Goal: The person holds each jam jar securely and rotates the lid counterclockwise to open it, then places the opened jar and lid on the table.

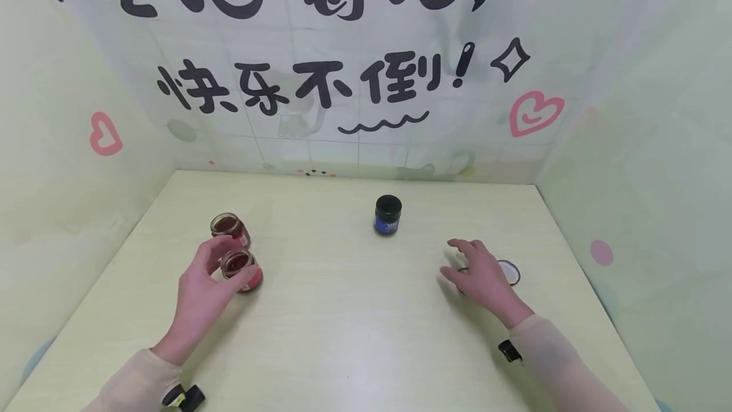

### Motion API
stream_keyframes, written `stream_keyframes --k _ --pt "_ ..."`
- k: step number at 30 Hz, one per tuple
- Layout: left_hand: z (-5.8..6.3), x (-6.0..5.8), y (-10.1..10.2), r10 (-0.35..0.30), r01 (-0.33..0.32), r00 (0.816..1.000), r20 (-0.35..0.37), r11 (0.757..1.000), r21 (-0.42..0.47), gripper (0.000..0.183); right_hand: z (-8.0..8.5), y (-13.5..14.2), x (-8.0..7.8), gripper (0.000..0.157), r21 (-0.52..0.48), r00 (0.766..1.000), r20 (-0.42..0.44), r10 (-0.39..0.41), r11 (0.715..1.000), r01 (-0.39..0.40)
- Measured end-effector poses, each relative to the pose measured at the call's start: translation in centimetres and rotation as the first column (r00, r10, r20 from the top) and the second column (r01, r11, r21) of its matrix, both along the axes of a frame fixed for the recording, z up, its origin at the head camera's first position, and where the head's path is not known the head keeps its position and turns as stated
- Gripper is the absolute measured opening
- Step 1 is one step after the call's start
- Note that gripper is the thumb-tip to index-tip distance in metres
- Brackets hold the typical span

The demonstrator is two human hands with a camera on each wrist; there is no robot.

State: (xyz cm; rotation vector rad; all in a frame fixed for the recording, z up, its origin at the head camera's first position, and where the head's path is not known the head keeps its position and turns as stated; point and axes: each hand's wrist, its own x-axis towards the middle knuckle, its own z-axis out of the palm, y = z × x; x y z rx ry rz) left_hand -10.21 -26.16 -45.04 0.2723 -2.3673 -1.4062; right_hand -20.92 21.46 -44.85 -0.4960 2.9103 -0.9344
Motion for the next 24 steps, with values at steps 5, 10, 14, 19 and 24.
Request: stream_keyframes --k 5,10,14,19,24 --pt "0.7 -0.1 0.4 0.002 -0.005 0.995 -0.096 0.999 -0.034 0.066 0.3 -0.6 -0.1 0.062 -0.037 1.000 -0.006 -0.005 0.999 0.005" --pt "1.7 -0.2 1.1 0.034 -0.035 0.991 -0.133 0.999 -0.007 0.065 0.6 -1.2 -0.3 0.060 -0.078 1.000 -0.009 -0.002 0.997 0.001" --pt "2.3 -0.3 1.8 0.060 -0.060 0.984 -0.166 0.998 0.007 0.064 0.7 -1.5 -0.4 0.059 -0.100 1.000 -0.004 0.009 0.995 -0.009" --pt "2.8 -0.8 2.7 0.056 -0.054 0.978 -0.202 0.998 0.013 0.065 0.8 -1.8 -0.3 0.060 -0.126 1.000 -0.002 0.013 0.992 -0.013" --pt "3.1 -1.4 3.7 0.049 -0.049 0.973 -0.225 0.999 0.005 0.066 1.1 -2.1 -0.2 0.060 -0.154 1.000 -0.002 0.014 0.988 -0.014"
